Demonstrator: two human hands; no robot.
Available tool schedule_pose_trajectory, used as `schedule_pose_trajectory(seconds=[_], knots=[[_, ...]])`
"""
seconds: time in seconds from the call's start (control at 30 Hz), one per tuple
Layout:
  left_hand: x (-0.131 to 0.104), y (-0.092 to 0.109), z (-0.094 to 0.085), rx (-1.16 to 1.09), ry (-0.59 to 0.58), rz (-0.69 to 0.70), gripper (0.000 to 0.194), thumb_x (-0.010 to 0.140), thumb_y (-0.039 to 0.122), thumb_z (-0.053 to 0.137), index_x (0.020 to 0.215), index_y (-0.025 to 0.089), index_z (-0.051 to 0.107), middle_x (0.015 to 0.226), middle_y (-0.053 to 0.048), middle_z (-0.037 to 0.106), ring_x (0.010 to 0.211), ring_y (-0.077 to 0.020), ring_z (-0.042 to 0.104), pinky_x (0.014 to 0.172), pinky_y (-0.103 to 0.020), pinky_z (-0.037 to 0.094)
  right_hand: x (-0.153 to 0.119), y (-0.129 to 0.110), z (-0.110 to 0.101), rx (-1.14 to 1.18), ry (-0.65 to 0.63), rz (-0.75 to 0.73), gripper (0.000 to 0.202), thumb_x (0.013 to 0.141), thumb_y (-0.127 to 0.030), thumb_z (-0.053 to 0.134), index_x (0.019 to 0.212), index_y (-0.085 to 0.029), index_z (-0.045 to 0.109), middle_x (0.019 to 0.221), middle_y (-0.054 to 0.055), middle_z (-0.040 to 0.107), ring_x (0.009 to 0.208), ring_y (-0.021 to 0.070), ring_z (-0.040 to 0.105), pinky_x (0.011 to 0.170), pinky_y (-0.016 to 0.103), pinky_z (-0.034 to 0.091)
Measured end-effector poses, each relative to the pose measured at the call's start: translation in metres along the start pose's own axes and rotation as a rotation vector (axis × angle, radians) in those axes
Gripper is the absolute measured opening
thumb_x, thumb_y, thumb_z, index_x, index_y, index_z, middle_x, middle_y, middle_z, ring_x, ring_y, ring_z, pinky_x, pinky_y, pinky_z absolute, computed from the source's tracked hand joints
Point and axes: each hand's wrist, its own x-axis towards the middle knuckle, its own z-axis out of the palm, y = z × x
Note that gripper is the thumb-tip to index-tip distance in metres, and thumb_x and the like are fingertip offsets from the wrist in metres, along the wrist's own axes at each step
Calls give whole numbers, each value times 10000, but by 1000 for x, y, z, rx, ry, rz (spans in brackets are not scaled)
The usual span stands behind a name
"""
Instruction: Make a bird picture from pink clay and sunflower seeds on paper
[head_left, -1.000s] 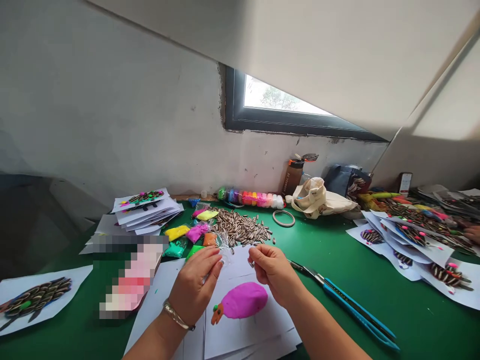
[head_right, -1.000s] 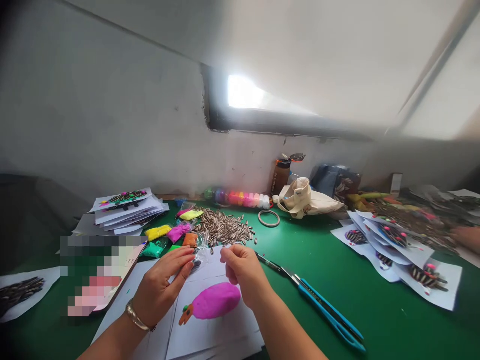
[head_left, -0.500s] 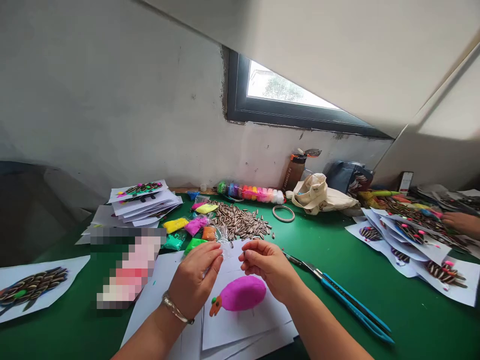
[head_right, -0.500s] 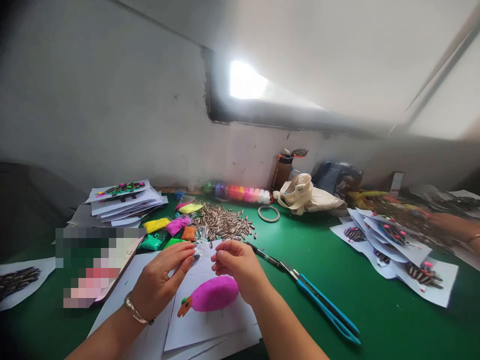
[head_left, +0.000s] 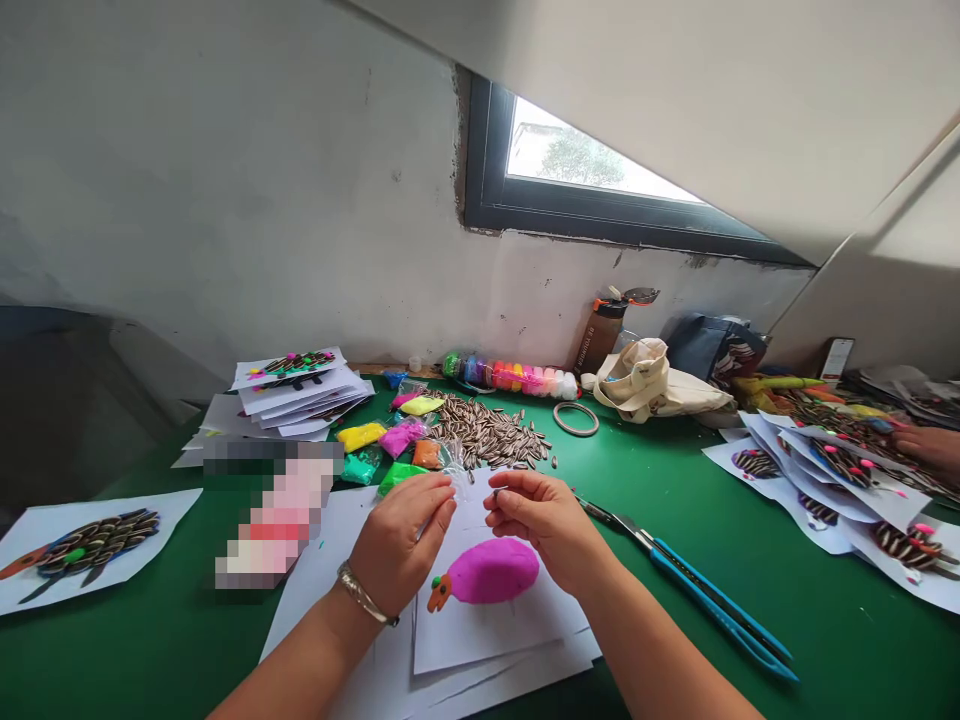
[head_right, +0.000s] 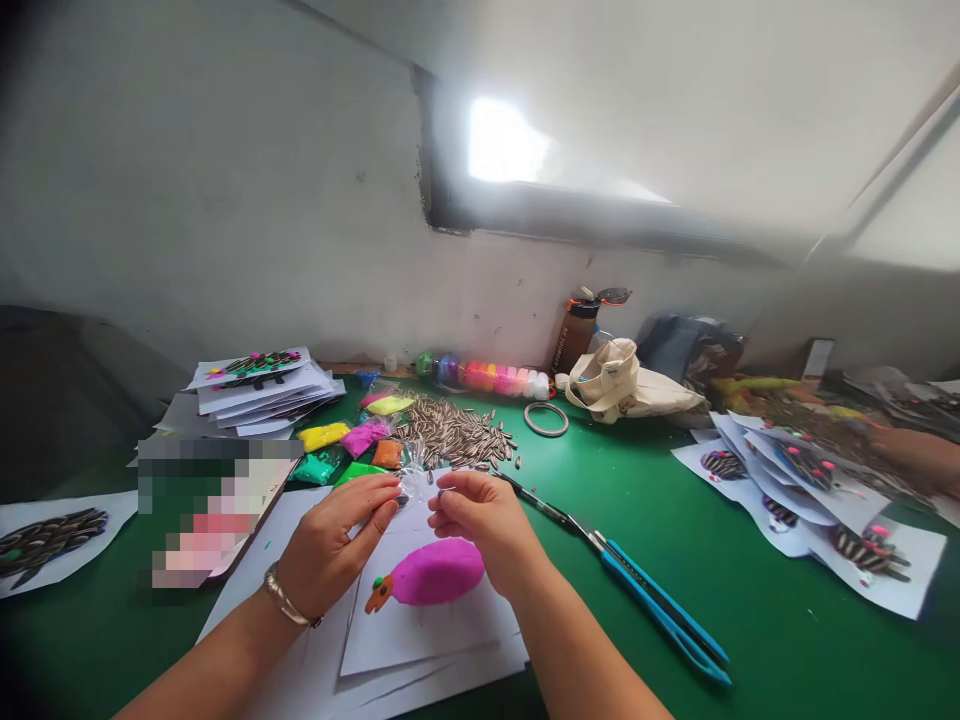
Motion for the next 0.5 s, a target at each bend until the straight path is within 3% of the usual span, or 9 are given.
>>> schedule_pose_trajectory(seconds=[0.17,0.3,0.5], knots=[[0,1,0,-20,1,-25,151,888,170,556,968,165,683,978,-71,721,961,-207,660,896,-346,523,2,4,-3,-112,-25,-61,354,755,-467,702,740,-117,653,597,13,611,479,80,514,480,209,382],[0,2,0,-40,-19,-49,153,894,170,547,959,165,685,974,-72,721,960,-204,656,901,-346,515,3,6,-6,-144,-3,-74,377,781,-484,672,666,-128,623,532,-13,556,441,61,450,446,198,321],[-3,8,-1,-137,-72,-190,200,871,237,595,1040,173,679,1009,-76,721,961,-222,662,873,-352,526,1,8,0,-103,-25,-25,320,698,-379,772,879,-142,657,719,41,668,605,125,580,601,253,434]])
